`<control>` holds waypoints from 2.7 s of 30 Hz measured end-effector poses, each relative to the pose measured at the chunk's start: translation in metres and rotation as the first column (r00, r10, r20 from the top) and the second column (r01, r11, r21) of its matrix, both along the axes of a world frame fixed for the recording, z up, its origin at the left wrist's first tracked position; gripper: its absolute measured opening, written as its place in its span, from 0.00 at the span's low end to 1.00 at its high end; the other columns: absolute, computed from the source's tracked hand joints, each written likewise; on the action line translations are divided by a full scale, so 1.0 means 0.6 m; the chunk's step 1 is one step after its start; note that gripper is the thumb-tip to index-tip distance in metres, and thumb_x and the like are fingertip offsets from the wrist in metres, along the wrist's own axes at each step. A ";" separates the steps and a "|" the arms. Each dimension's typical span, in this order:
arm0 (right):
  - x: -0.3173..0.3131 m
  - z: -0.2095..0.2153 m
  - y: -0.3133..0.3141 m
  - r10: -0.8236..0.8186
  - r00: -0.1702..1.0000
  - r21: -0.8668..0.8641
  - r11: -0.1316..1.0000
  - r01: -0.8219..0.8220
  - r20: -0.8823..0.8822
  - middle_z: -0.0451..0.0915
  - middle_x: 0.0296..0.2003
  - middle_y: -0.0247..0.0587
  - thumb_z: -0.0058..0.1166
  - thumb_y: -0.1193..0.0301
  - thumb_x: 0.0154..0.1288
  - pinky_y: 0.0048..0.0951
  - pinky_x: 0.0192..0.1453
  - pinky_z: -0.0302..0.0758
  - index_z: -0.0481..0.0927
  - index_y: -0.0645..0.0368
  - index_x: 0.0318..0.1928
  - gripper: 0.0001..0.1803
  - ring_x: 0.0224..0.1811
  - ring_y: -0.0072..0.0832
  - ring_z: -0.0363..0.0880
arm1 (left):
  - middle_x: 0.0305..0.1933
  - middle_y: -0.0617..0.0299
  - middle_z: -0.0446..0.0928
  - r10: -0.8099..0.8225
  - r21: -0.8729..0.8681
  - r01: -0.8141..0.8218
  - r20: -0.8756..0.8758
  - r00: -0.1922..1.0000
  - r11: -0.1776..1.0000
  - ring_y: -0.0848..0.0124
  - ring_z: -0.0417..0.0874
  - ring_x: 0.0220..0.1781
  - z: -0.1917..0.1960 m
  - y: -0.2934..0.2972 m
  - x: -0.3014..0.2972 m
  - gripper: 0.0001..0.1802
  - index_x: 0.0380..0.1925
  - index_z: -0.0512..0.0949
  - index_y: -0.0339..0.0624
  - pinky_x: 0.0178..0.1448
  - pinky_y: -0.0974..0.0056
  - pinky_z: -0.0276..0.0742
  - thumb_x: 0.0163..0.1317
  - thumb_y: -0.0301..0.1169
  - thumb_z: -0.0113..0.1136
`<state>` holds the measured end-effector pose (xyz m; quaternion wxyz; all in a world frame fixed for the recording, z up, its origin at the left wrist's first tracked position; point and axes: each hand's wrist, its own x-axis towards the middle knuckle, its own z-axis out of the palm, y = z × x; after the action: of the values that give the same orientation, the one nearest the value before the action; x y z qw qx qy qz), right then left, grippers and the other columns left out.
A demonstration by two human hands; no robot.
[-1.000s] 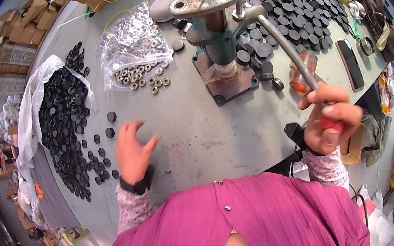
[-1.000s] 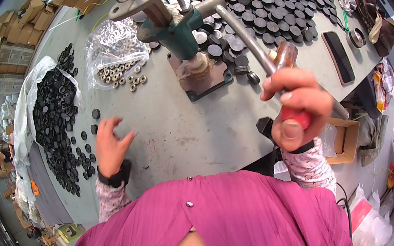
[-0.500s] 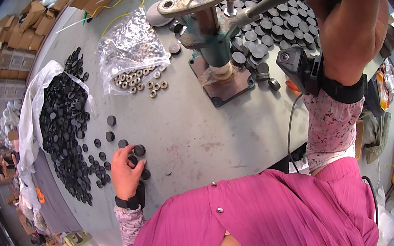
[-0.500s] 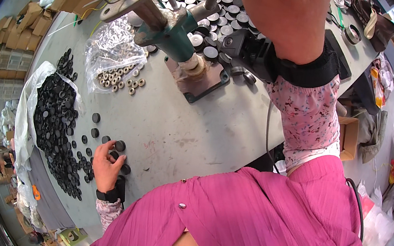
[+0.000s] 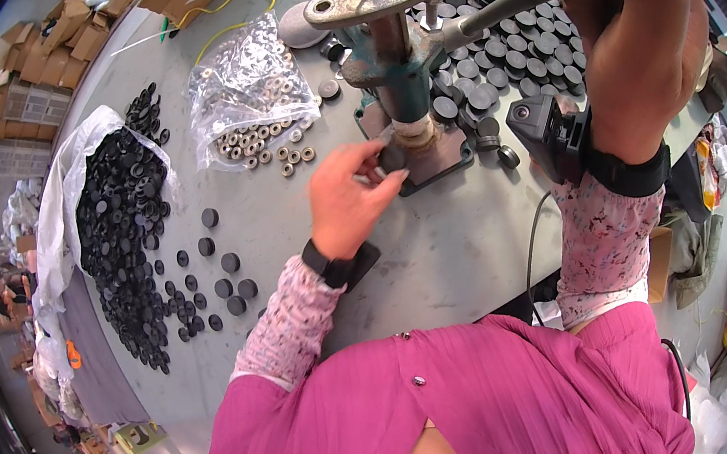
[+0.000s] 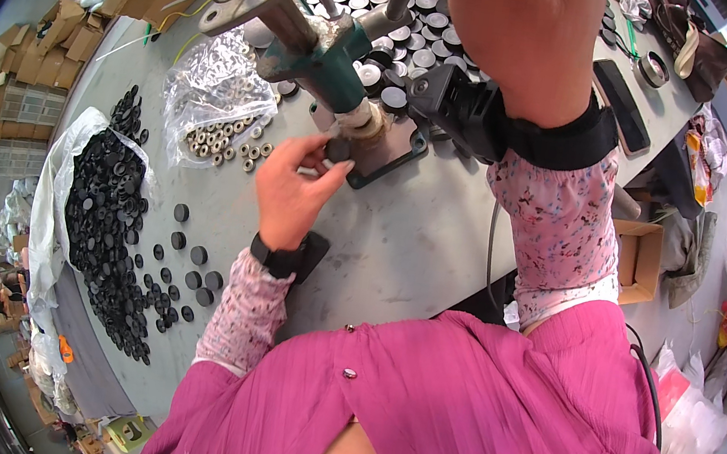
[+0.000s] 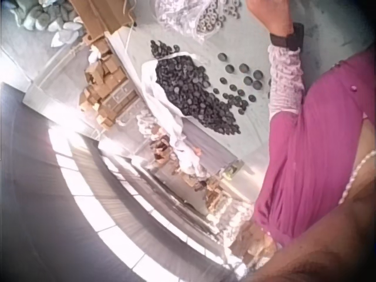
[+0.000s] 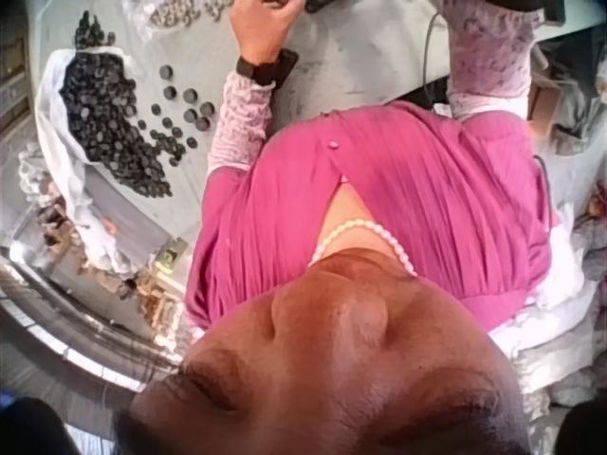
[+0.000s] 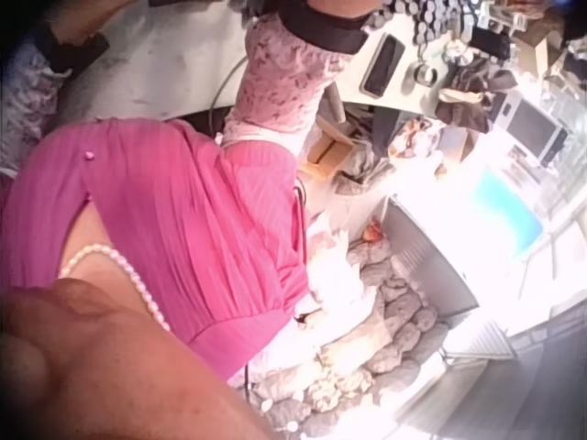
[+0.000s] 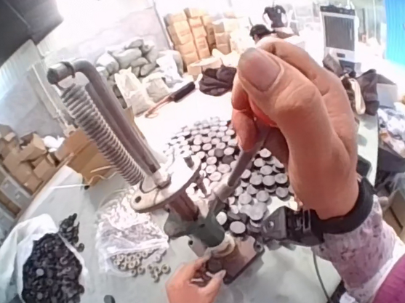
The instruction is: Using a manual press to assemble small plastic parts and metal washers.
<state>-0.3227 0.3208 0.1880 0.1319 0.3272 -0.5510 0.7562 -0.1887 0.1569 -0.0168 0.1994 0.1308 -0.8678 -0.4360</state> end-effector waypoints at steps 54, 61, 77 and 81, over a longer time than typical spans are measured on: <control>-0.002 -0.126 0.090 -0.009 0.996 0.034 0.999 0.012 -0.089 0.74 0.32 0.54 0.48 0.42 0.69 0.20 0.21 0.57 0.73 0.61 0.44 0.30 0.26 0.26 0.66 | 0.40 0.62 0.74 0.109 0.140 -0.101 -0.053 0.993 0.985 0.73 0.78 0.32 -0.033 0.025 -0.089 0.25 0.44 0.84 0.35 0.38 0.66 0.78 0.45 0.28 0.83; 0.045 -0.360 0.163 0.041 0.951 0.065 0.998 -0.022 -0.306 0.79 0.45 0.60 0.50 0.49 0.78 0.28 0.31 0.74 0.68 0.57 0.52 0.23 0.28 0.28 0.73 | 0.49 0.62 0.76 0.151 0.113 -0.151 0.008 0.988 0.982 0.74 0.78 0.40 -0.003 -0.030 0.019 0.33 0.58 0.80 0.43 0.36 0.69 0.80 0.50 0.29 0.81; -0.041 -0.103 0.000 0.376 0.919 -0.375 0.840 -0.392 -0.118 0.74 0.27 0.49 0.47 0.43 0.73 0.22 0.23 0.63 0.72 0.60 0.39 0.29 0.23 0.25 0.69 | 0.53 0.53 0.77 0.488 -0.403 -0.345 0.334 0.807 0.847 0.64 0.83 0.38 -0.025 -0.311 0.265 0.23 0.54 0.82 0.40 0.47 0.61 0.80 0.56 0.26 0.70; -0.024 -0.052 0.021 -0.058 0.971 -0.013 0.998 0.057 -0.233 0.73 0.21 0.42 0.45 0.43 0.76 0.22 0.26 0.66 0.71 0.61 0.32 0.30 0.21 0.23 0.71 | 0.51 0.57 0.78 0.386 -0.279 -0.295 0.374 0.843 0.914 0.75 0.82 0.29 -0.028 -0.317 0.251 0.25 0.57 0.82 0.41 0.39 0.68 0.80 0.56 0.24 0.71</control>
<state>-0.3373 0.3333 0.1569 0.2186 0.3971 -0.5386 0.7102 -0.0382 -0.0335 -0.0337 0.0945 0.3527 -0.8938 -0.2603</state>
